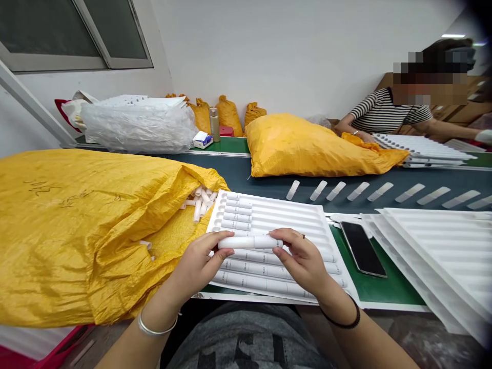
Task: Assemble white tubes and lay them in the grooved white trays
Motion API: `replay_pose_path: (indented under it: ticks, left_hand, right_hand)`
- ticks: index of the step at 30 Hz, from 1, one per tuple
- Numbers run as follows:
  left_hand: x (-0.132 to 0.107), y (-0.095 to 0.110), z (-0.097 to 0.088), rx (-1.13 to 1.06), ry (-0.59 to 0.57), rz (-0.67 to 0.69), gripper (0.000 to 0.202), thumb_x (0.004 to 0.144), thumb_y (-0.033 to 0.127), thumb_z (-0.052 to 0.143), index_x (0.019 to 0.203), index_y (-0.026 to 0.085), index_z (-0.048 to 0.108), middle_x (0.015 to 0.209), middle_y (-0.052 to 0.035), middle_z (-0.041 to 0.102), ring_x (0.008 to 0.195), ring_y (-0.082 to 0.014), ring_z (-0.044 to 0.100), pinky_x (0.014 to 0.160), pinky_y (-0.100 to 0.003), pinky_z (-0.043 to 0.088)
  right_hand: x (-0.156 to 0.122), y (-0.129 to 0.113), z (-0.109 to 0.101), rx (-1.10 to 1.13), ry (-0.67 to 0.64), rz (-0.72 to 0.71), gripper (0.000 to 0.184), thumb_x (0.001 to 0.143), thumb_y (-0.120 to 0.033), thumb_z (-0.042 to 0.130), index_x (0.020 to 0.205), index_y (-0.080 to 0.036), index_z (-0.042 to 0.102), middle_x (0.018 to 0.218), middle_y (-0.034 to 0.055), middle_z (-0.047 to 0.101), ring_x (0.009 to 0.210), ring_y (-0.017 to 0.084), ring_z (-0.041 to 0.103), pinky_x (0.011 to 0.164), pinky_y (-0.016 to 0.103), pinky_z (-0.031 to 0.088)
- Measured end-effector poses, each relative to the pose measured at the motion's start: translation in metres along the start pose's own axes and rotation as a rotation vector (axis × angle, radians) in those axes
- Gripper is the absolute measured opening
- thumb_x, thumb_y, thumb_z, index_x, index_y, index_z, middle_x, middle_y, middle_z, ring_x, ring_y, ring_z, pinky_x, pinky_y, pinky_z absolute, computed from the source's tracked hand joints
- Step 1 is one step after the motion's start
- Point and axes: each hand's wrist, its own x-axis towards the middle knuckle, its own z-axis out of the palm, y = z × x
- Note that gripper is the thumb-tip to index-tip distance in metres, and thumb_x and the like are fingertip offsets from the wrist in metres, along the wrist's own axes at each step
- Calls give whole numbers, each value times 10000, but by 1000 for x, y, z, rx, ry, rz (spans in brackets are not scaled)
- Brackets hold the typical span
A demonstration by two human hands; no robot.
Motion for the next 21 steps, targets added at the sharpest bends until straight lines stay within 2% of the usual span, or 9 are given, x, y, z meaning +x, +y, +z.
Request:
replay_pose_path:
  ticks: [3, 8, 14, 17, 21]
  left_hand:
    - [-1, 1, 1, -24, 3, -14, 277, 882, 324, 578, 1128, 209, 632, 993, -63, 705, 863, -183, 655, 746, -268, 504]
    - [-1, 1, 1, -39, 32, -3, 238, 868, 305, 605, 1078, 205, 656, 947, -58, 711, 830, -180, 659, 711, -261, 511]
    - [-3, 0, 6, 98, 161, 274, 336, 856, 118, 601, 1185, 182, 587, 982, -70, 682, 922, -170, 628, 826, -283, 507]
    - [-4, -1, 9, 155, 212, 406, 435, 834, 49, 611, 1248, 167, 548, 995, -83, 663, 936, -164, 601, 841, -291, 504]
    - [-4, -1, 8, 222, 210, 522, 525, 800, -14, 620, 1294, 129, 514, 990, -104, 655, 938, -173, 586, 833, -312, 503]
  right_hand:
    - [2, 0, -4, 0, -23, 40, 278, 894, -239, 597, 1170, -265, 608, 953, 40, 679, 783, 159, 620, 721, 292, 530]
    - [6, -1, -6, 66, -62, 140, 259, 875, -296, 625, 1123, -233, 660, 808, 25, 655, 688, 143, 603, 632, 264, 514]
    - [8, 2, 3, 480, -61, 479, 334, 834, -418, 657, 1047, -161, 668, 692, 28, 646, 631, 156, 648, 591, 277, 553]
    - [10, 0, 4, 601, -62, 577, 354, 797, -434, 696, 1006, -148, 669, 655, 27, 664, 608, 151, 650, 605, 286, 568]
    - [10, -4, -1, 658, -64, 662, 350, 754, -417, 743, 975, -152, 682, 694, 30, 679, 622, 145, 656, 600, 277, 574]
